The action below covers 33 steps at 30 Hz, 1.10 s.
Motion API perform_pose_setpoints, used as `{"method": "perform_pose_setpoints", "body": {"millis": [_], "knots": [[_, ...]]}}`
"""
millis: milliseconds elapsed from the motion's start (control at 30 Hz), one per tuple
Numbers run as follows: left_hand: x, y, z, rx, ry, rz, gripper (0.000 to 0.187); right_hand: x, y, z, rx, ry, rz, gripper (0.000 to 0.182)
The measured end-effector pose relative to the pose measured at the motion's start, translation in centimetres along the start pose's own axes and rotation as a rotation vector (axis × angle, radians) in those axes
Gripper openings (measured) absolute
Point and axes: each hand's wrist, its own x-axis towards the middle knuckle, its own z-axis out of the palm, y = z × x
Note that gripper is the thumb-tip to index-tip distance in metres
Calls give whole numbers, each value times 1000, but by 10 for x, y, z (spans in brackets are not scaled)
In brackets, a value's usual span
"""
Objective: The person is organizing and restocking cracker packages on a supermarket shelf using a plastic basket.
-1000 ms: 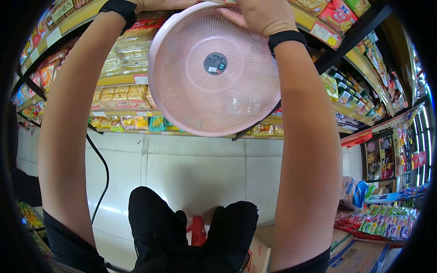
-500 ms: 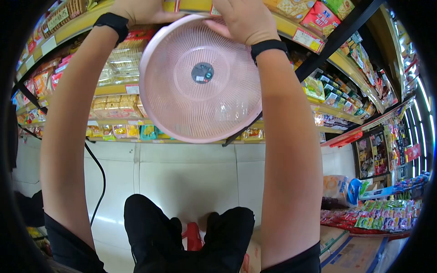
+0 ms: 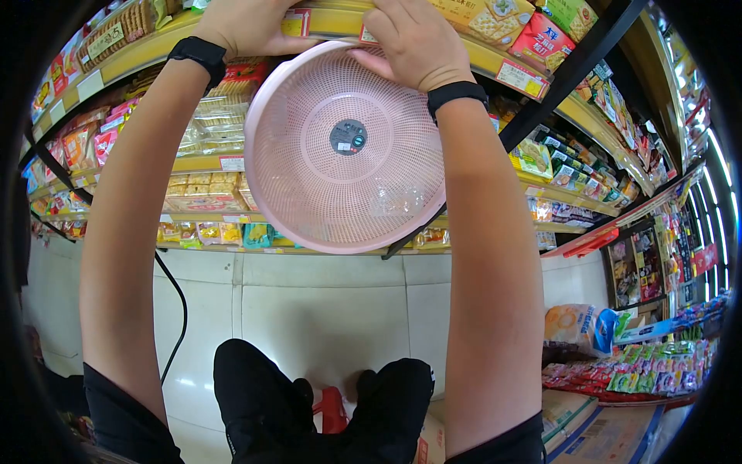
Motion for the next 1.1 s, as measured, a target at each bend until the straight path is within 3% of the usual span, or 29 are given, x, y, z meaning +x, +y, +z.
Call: {"method": "perform_pose_setpoints", "body": {"millis": [1100], "knots": [[0, 3, 0, 23, 27, 16, 56, 1, -1, -2, -18, 27, -9, 47]]}}
